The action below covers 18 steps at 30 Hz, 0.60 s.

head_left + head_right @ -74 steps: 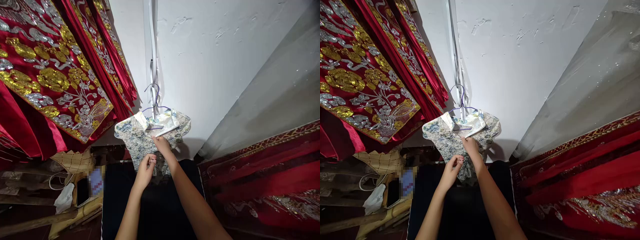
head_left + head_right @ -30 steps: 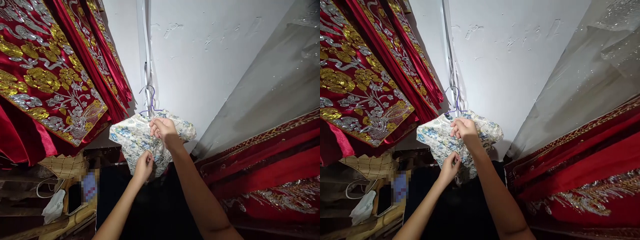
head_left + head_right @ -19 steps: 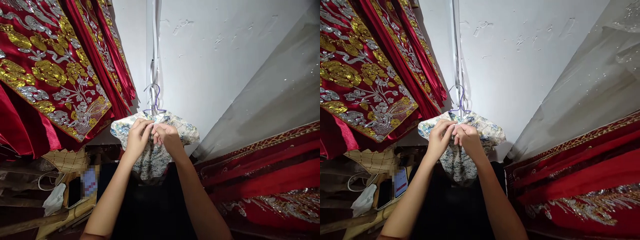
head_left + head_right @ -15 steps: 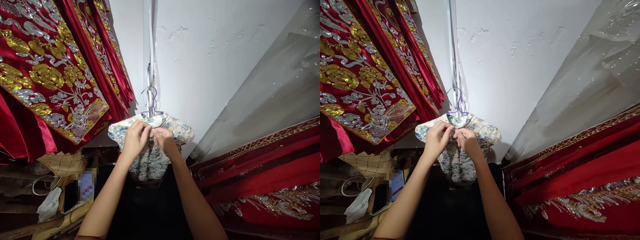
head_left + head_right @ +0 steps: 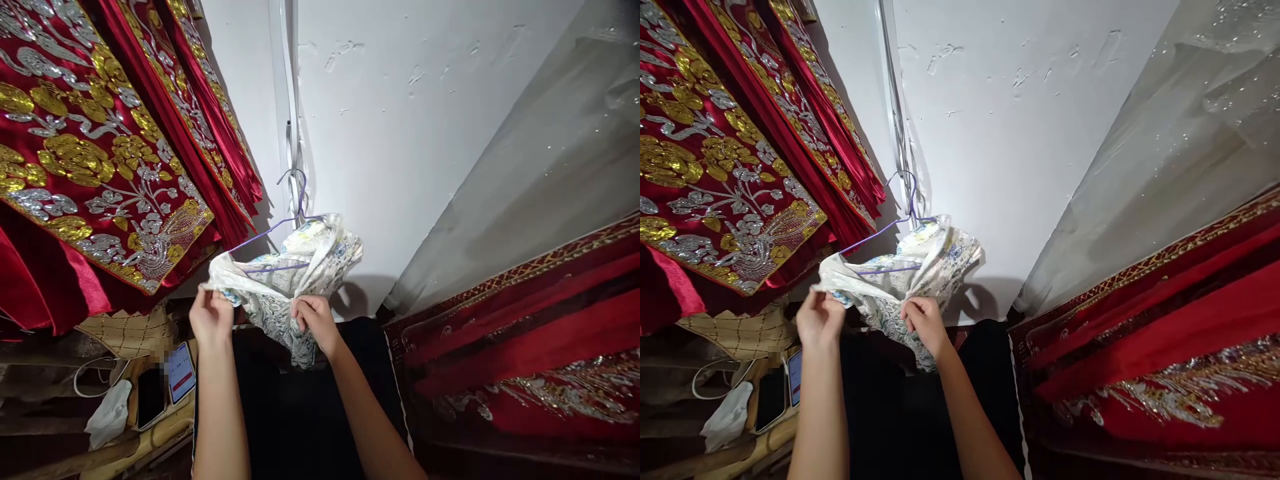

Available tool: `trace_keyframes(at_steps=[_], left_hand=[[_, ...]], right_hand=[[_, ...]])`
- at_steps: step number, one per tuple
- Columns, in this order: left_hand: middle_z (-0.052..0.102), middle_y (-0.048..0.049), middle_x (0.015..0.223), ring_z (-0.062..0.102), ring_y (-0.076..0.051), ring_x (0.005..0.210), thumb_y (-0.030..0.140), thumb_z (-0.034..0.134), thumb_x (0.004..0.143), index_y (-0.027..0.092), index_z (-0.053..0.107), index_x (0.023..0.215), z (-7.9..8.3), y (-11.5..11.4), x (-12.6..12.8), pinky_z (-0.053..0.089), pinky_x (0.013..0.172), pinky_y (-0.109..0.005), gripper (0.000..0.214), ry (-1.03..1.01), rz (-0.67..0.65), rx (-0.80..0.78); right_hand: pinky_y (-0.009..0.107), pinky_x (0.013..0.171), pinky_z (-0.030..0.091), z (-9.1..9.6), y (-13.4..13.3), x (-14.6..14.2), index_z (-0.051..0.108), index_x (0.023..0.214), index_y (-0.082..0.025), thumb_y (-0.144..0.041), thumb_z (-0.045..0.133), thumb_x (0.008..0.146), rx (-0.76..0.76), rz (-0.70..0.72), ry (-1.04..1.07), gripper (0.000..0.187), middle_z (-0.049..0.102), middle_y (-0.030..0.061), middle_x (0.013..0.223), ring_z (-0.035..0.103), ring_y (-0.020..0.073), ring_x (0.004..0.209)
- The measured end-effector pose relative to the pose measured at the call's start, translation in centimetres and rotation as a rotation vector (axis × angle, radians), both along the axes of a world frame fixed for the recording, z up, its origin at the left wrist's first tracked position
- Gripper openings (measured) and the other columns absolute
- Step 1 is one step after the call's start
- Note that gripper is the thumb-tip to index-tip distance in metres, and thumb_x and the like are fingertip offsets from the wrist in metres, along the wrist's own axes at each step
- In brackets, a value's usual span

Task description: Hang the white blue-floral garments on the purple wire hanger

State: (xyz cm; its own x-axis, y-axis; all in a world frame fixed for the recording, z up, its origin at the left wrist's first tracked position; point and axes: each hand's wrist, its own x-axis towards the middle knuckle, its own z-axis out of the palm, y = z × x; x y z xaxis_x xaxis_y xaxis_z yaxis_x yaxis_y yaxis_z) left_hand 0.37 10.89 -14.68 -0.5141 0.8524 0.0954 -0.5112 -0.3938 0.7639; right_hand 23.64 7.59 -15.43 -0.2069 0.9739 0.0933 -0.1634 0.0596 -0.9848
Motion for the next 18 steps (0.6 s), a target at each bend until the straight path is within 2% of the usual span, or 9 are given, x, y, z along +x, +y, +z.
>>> trace_keyframes(at_steps=[3, 5, 7, 12, 15, 18], left_hand=[[0.063, 0.0008, 0.069, 0.060, -0.012, 0.066, 0.050, 0.066, 0.081, 0.019, 0.061, 0.079, -3.5, -1.3, 2.1, 0.047, 0.062, -0.022, 0.032, 0.124, 0.020, -0.132], [0.061, 0.0021, 0.063, 0.056, -0.011, 0.058, 0.047, 0.070, 0.076, 0.017, 0.063, 0.077, -4.7, -1.8, 3.2, 0.044, 0.058, -0.022, 0.031, 0.242, -0.054, -0.204], [0.060, 0.0015, 0.061, 0.055, -0.013, 0.058, 0.041, 0.073, 0.072, 0.015, 0.065, 0.070, -5.2, -2.1, 3.7, 0.044, 0.059, -0.023, 0.028, 0.386, -0.169, -0.262], [0.068, -0.0023, 0.068, 0.063, -0.023, 0.077, 0.028, 0.076, 0.066, 0.016, 0.069, 0.068, -5.3, -2.8, 4.3, 0.050, 0.076, -0.033, 0.015, 0.677, -0.425, -0.311], [0.067, -0.0022, 0.071, 0.062, -0.022, 0.078, 0.035, 0.071, 0.076, 0.016, 0.068, 0.071, -4.7, -3.4, 5.3, 0.050, 0.080, -0.034, 0.020, 0.754, -0.512, -0.289], [0.068, -0.0043, 0.083, 0.062, -0.021, 0.085, 0.043, 0.059, 0.089, 0.017, 0.067, 0.080, -2.9, -3.8, 6.5, 0.048, 0.084, -0.032, 0.029, 0.739, -0.566, -0.213]], right_hand=[[0.025, 0.046, 0.028, -1.7, -0.6, 0.6, 0.057, 0.060, -0.019, -0.033, 0.054, 0.084, -0.079, -0.121, 0.066, 0.028, 0.044, -0.0038, 0.041, 0.037, 0.0090, 0.039], [0.026, 0.045, 0.025, -2.7, -0.6, 1.4, 0.054, 0.059, -0.020, -0.037, 0.055, 0.083, -0.130, -0.222, 0.120, 0.030, 0.040, -0.0044, 0.041, 0.033, 0.0092, 0.040], [0.026, 0.045, 0.022, -3.3, -0.4, 2.2, 0.049, 0.057, -0.022, -0.039, 0.054, 0.082, -0.156, -0.299, 0.155, 0.031, 0.034, -0.0057, 0.039, 0.028, 0.0092, 0.040], [0.026, 0.044, 0.022, -4.2, -0.1, 3.1, 0.044, 0.055, -0.023, -0.039, 0.052, 0.081, -0.197, -0.337, 0.125, 0.031, 0.029, -0.0065, 0.039, 0.022, 0.0094, 0.041], [0.027, 0.041, 0.020, -5.2, 0.0, 3.7, 0.048, 0.056, -0.023, -0.041, 0.054, 0.080, -0.266, -0.306, 0.044, 0.031, 0.034, -0.0052, 0.038, 0.024, 0.0097, 0.038], [0.027, 0.039, 0.021, -6.1, 0.2, 4.5, 0.052, 0.055, -0.021, -0.044, 0.061, 0.076, -0.296, -0.319, -0.062, 0.032, 0.043, -0.0017, 0.041, 0.029, 0.0111, 0.038]])
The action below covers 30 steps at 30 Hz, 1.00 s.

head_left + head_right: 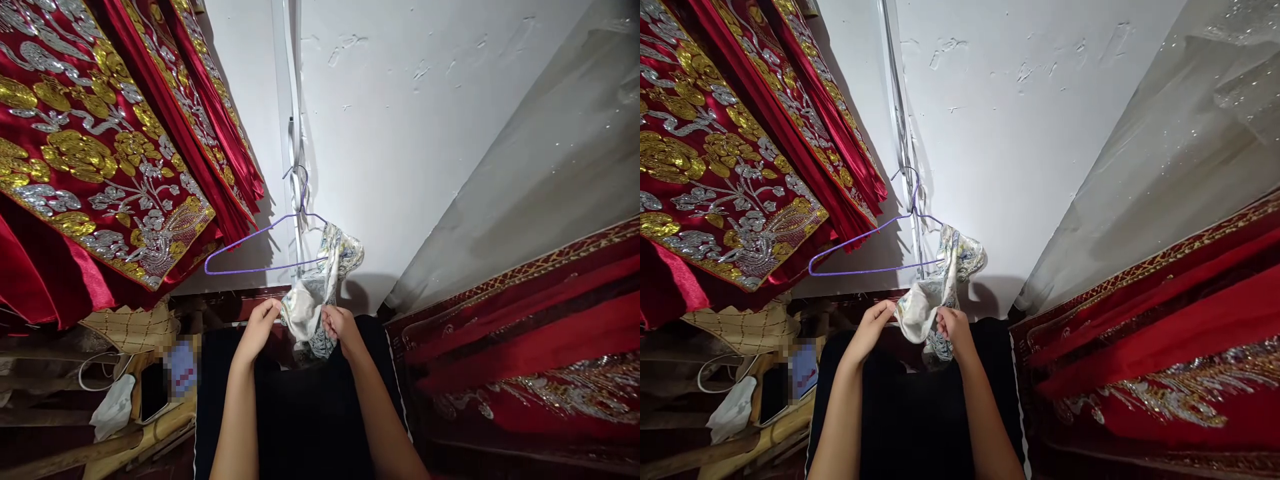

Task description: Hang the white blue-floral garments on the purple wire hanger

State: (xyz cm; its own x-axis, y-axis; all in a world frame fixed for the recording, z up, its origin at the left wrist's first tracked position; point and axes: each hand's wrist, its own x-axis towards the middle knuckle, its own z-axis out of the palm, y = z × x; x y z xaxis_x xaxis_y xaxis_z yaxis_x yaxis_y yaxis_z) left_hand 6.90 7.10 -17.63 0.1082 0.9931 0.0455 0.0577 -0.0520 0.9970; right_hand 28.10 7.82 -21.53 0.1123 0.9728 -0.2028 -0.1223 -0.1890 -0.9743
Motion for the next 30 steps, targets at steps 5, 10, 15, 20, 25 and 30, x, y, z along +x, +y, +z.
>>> trace_keyframes(at_steps=[5, 10, 15, 20, 25, 30], left_hand=[[0.067, -0.0088, 0.107, 0.060, -0.023, 0.103, 0.040, 0.056, 0.094, 0.018, 0.066, 0.085, 2.9, -1.0, 2.9, 0.045, 0.093, -0.031, 0.027, -0.069, -0.158, 0.112], [0.066, -0.0073, 0.101, 0.060, -0.022, 0.098, 0.040, 0.057, 0.093, 0.018, 0.066, 0.084, 3.1, -1.3, 5.6, 0.046, 0.093, -0.032, 0.026, -0.098, 0.046, 0.207], [0.063, -0.0058, 0.097, 0.060, -0.021, 0.096, 0.042, 0.059, 0.093, 0.019, 0.065, 0.087, 3.7, -0.7, 5.7, 0.046, 0.091, -0.030, 0.025, -0.087, 0.169, 0.286], [0.067, -0.0081, 0.113, 0.061, -0.025, 0.107, 0.047, 0.044, 0.099, 0.022, 0.063, 0.119, 3.5, -1.9, 4.7, 0.045, 0.098, -0.034, 0.037, 0.053, -0.132, 0.202], [0.068, -0.0028, 0.079, 0.061, -0.020, 0.074, 0.040, 0.056, 0.093, 0.018, 0.070, 0.091, 1.9, -2.8, 1.9, 0.047, 0.071, -0.027, 0.026, 0.356, -0.155, 0.236], [0.069, -0.0014, 0.090, 0.062, -0.017, 0.080, 0.027, 0.045, 0.097, 0.020, 0.065, 0.109, 3.0, -2.9, -1.8, 0.045, 0.074, -0.025, 0.024, 0.420, 0.157, 0.323]], right_hand=[[0.029, 0.058, 0.039, 1.4, -0.4, 0.0, 0.059, 0.070, -0.020, -0.051, 0.059, 0.084, 0.201, -0.088, -0.149, 0.034, 0.060, 0.0048, 0.071, 0.050, 0.0184, 0.067], [0.033, 0.075, 0.045, 3.9, -1.7, -1.7, 0.060, 0.085, -0.021, -0.054, 0.043, 0.096, 0.419, 0.088, -0.116, 0.039, 0.059, 0.0062, 0.081, 0.054, 0.0216, 0.079], [0.032, 0.076, 0.047, 5.3, -2.6, -2.6, 0.064, 0.095, -0.020, -0.038, 0.067, 0.082, 0.321, 0.439, -0.104, 0.022, 0.064, 0.0039, 0.086, 0.059, 0.0231, 0.084], [0.027, 0.057, 0.036, 9.3, -1.9, -0.5, 0.061, 0.070, -0.018, -0.018, 0.062, 0.075, 0.470, 0.435, -0.293, 0.005, 0.055, -0.0006, 0.063, 0.048, 0.0150, 0.060], [0.029, 0.063, 0.044, 14.7, 1.6, 1.6, 0.068, 0.082, -0.019, -0.020, 0.067, 0.071, 0.719, 0.039, -0.233, 0.011, 0.066, 0.0033, 0.078, 0.058, 0.0189, 0.071], [0.029, 0.069, 0.047, 13.5, 6.6, -0.3, 0.067, 0.097, -0.019, -0.033, 0.058, 0.083, 0.609, 0.032, -0.217, 0.023, 0.065, 0.0036, 0.083, 0.059, 0.0183, 0.075]])
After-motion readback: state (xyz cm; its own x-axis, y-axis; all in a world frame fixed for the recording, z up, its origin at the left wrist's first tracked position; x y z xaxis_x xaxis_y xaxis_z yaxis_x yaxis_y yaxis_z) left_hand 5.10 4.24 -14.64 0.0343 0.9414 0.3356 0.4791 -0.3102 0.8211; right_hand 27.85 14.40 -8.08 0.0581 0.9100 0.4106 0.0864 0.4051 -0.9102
